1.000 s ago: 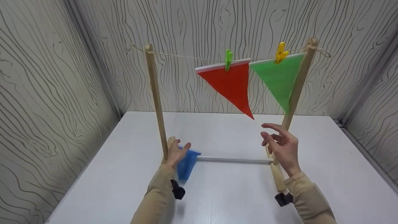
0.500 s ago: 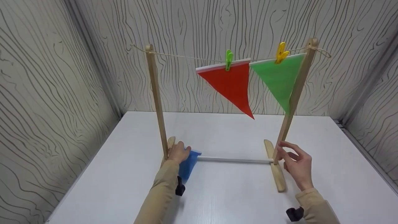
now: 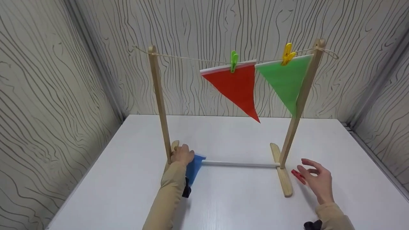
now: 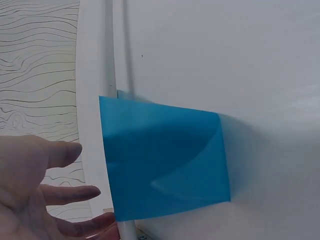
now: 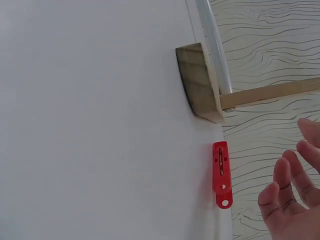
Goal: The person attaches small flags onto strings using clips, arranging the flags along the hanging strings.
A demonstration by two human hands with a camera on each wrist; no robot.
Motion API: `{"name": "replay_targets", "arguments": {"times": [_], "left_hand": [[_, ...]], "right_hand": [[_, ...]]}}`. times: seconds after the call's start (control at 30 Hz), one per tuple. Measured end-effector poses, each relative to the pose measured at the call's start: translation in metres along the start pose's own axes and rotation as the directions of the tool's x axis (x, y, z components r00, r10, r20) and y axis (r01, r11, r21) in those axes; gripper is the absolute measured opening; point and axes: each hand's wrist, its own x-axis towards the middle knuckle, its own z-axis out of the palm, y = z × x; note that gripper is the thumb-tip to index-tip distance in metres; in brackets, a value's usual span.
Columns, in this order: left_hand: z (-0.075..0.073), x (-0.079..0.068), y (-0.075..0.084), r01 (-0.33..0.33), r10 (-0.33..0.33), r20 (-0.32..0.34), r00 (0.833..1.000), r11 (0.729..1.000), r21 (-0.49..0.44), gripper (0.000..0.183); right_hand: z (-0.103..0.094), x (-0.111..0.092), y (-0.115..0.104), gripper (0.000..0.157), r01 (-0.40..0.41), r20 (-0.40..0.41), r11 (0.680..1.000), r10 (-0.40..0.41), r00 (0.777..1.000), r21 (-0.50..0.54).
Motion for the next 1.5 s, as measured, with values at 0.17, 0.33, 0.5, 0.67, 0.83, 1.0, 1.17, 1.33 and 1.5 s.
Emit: {"name": "replay_targets", "arguments": {"times": [0.17,0.33,0.5,0.67,0.83,1.0,1.17,1.33,1.5], "left_hand": [[0.003,0.003,-0.001,-0.006,0.007,-0.035,0.999,1.000,0.030,0.024],[0.008,0.003,0.000,-0.012,0.017,-0.071,0.997,0.997,0.077,0.023],[0.014,0.001,0.000,-0.019,0.038,-0.114,0.993,0.985,0.170,0.025],[0.016,-0.004,0.001,-0.030,0.068,-0.138,0.988,0.966,0.259,0.028],[0.020,-0.004,0.000,-0.043,0.084,-0.160,0.984,0.968,0.246,0.026],[0.024,-0.002,-0.004,-0.063,0.102,-0.228,0.968,0.983,0.171,0.017],[0.027,0.001,-0.009,-0.110,0.140,-0.313,0.939,0.988,0.113,0.012],[0.028,0.002,-0.014,-0.159,0.163,-0.337,0.927,0.986,0.040,0.007],[0.029,0.004,-0.018,-0.231,0.182,-0.382,0.906,0.969,-0.085,0.008]], "right_hand": [[-0.006,0.001,0.006,0.050,-0.082,0.056,0.994,0.087,0.995,-0.074],[-0.009,0.004,0.010,0.057,-0.112,0.137,0.985,0.130,0.982,-0.132],[-0.013,0.007,0.015,0.062,-0.109,0.223,0.978,0.148,0.963,-0.179],[-0.014,0.011,0.020,0.063,-0.080,0.264,0.977,0.132,0.956,-0.197],[-0.015,0.013,0.022,0.069,-0.071,0.295,0.969,0.142,0.945,-0.238],[-0.016,0.013,0.021,0.074,-0.085,0.309,0.969,0.156,0.938,-0.232],[-0.016,0.013,0.021,0.072,-0.105,0.314,0.969,0.174,0.933,-0.224],[-0.016,0.014,0.022,0.071,-0.107,0.315,0.966,0.181,0.932,-0.237],[-0.017,0.015,0.021,0.071,-0.112,0.320,0.964,0.189,0.928,-0.243]]}}
